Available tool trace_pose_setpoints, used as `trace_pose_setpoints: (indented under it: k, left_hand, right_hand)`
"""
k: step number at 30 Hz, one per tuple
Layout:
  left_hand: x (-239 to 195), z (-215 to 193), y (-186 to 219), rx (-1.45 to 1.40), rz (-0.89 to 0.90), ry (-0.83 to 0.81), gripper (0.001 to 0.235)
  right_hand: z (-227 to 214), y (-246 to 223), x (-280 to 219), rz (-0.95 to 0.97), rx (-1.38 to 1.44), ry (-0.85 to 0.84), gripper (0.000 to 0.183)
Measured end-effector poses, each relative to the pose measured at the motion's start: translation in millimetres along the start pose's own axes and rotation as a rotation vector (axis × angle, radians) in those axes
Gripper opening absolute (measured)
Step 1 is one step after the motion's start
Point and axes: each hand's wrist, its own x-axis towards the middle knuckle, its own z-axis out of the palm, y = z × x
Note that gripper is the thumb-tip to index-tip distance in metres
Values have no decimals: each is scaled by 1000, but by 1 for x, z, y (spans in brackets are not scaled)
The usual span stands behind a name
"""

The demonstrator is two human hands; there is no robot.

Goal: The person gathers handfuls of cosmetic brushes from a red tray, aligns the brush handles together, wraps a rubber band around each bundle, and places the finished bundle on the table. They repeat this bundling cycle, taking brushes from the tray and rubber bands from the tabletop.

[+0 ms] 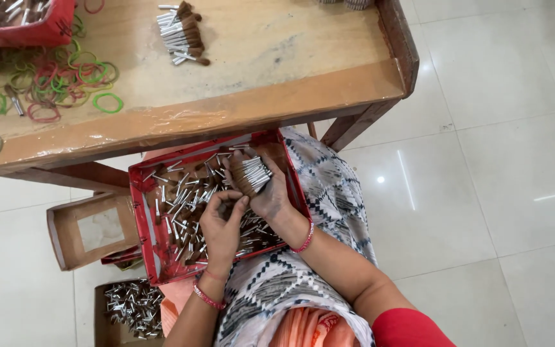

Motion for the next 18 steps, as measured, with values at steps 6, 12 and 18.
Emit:
trace_pose_setpoints:
  k: [6, 12, 18]
  left_hand:
    - [1, 5, -18, -132, -16, 110, 13]
    - [3, 15, -12, -158, -17, 106, 13]
    - [2, 9, -16, -193, -4, 69, 14]
  right_hand:
    - [21, 3, -9, -25, -57, -30, 56]
    - [0, 2, -1, -70, -162, 18, 47]
    - [18, -1, -6, -66, -135, -11, 56]
